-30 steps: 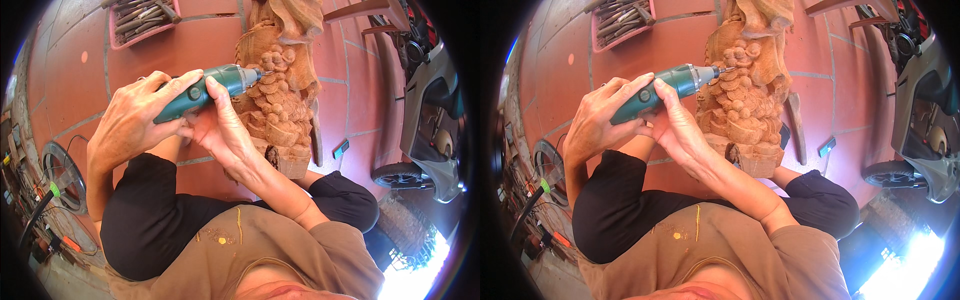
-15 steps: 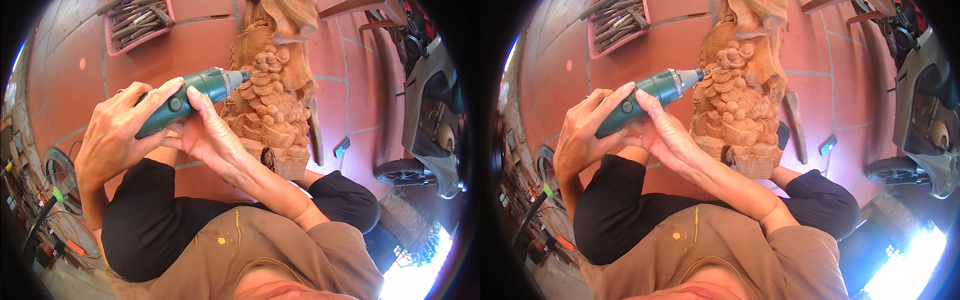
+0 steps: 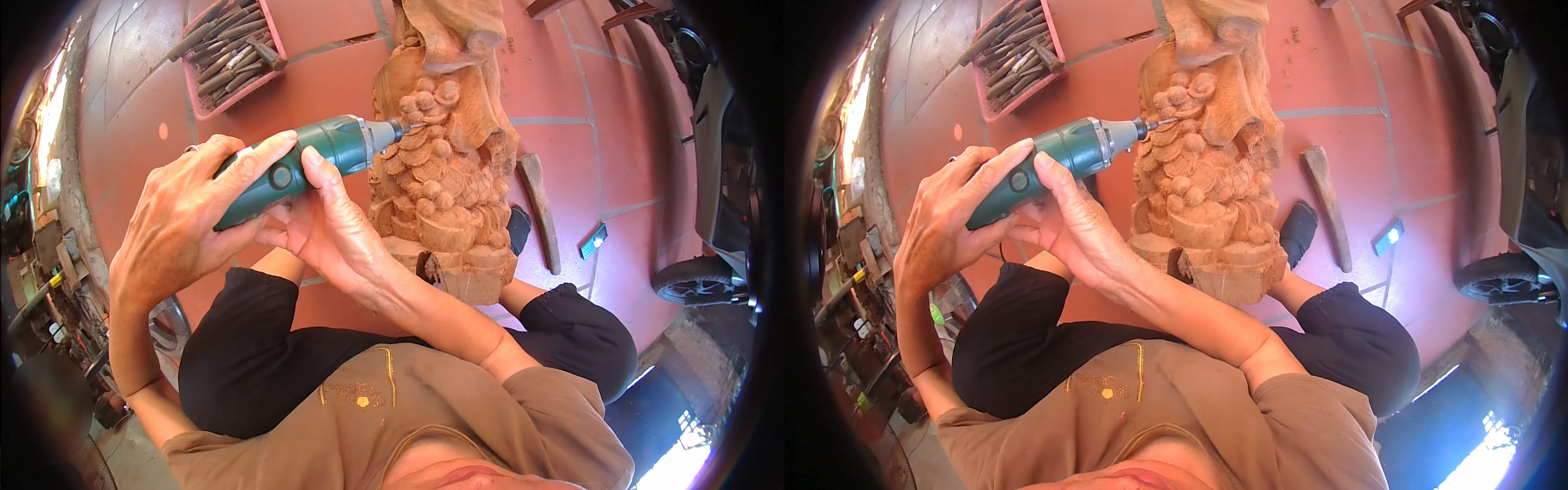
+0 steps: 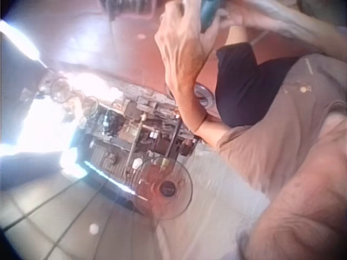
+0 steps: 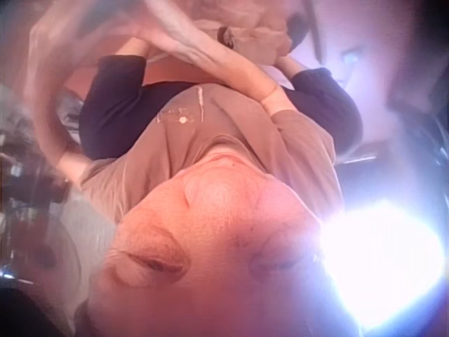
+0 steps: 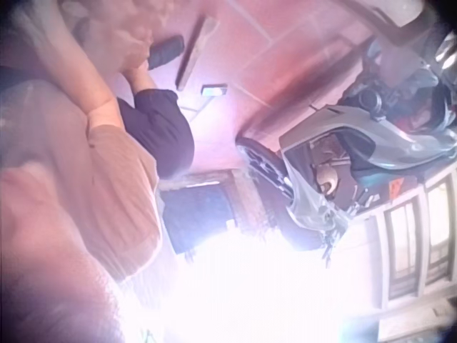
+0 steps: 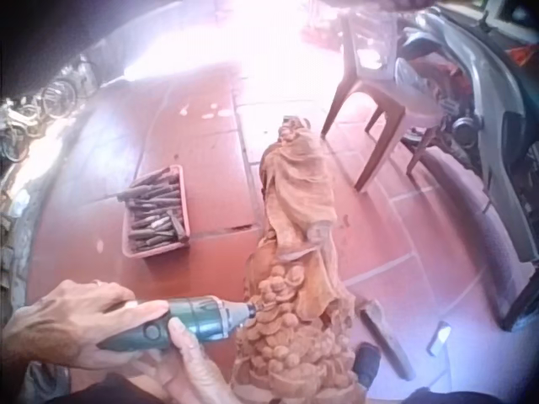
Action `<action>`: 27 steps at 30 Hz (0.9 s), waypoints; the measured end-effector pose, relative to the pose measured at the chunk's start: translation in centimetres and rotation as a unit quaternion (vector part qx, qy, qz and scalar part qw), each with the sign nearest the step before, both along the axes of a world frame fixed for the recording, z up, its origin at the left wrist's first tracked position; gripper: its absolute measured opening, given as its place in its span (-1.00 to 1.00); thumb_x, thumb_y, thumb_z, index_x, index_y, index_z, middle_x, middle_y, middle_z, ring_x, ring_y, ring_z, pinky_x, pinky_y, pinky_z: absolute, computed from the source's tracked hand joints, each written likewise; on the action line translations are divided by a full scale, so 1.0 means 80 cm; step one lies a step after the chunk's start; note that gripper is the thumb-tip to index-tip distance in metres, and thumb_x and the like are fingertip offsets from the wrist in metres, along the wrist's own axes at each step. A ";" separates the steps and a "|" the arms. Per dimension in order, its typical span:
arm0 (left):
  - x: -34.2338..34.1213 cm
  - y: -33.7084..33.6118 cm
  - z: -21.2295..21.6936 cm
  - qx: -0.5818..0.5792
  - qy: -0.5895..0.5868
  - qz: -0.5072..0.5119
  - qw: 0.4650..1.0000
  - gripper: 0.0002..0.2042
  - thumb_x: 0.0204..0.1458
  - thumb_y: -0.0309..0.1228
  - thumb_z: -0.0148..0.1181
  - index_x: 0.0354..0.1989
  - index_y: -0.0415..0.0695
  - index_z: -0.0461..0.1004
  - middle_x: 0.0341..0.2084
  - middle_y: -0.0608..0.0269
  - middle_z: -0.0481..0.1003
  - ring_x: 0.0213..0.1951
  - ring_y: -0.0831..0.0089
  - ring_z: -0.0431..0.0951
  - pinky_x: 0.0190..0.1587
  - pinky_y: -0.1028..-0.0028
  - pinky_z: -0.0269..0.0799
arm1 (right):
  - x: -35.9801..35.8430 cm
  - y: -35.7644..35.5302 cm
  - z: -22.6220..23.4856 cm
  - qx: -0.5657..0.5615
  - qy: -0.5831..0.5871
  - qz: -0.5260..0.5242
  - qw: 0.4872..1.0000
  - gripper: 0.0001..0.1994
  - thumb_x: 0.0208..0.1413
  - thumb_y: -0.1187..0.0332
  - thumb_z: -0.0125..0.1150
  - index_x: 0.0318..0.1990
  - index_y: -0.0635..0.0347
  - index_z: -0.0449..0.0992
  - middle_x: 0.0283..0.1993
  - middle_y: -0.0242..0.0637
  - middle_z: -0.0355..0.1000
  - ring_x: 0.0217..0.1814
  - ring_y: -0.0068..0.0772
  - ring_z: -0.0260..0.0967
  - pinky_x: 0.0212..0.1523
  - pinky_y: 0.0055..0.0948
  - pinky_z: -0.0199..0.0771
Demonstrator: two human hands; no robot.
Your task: The person uses a handheld rotary tool to carve detailed patterns into a large piece of wood. They hold the tool with both hands and work steadily on the surface, creating textured relief features.
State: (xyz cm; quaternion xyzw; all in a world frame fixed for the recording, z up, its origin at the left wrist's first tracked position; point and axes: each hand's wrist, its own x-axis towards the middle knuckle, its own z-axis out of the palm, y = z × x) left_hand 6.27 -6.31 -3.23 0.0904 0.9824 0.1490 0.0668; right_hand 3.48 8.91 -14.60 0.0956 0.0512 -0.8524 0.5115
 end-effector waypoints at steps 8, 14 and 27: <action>-0.022 0.012 0.019 -0.066 0.001 -0.030 0.997 -0.28 -0.20 -0.14 0.44 0.26 0.05 0.44 -0.26 0.23 0.48 -0.28 0.21 0.55 -0.28 0.28 0.51 | -0.006 0.001 0.008 -0.033 -0.024 -0.024 0.999 -0.52 0.33 -0.04 0.11 0.24 0.00 0.29 0.13 -0.36 0.41 0.23 -0.42 0.38 0.14 -0.16 0.50; -0.029 0.016 0.023 -0.053 -0.033 -0.024 0.998 -0.30 -0.20 -0.25 0.44 0.25 0.01 0.44 -0.19 0.11 0.50 -0.24 0.09 0.55 -0.20 0.23 0.50 | -0.008 0.003 0.010 -0.004 -0.010 -0.031 0.999 -0.47 0.31 -0.12 0.07 0.24 0.00 0.27 0.17 -0.36 0.37 0.17 -0.45 0.39 0.16 -0.16 0.50; -0.031 0.011 0.016 -0.041 -0.032 -0.034 0.998 -0.30 -0.24 -0.34 0.46 0.23 -0.04 0.45 -0.16 0.09 0.52 -0.20 0.05 0.57 -0.15 0.23 0.51 | -0.009 0.003 0.007 0.025 0.010 -0.042 0.999 -0.45 0.29 -0.16 0.06 0.23 0.01 0.29 0.09 -0.41 0.40 0.08 -0.48 0.42 0.17 -0.17 0.52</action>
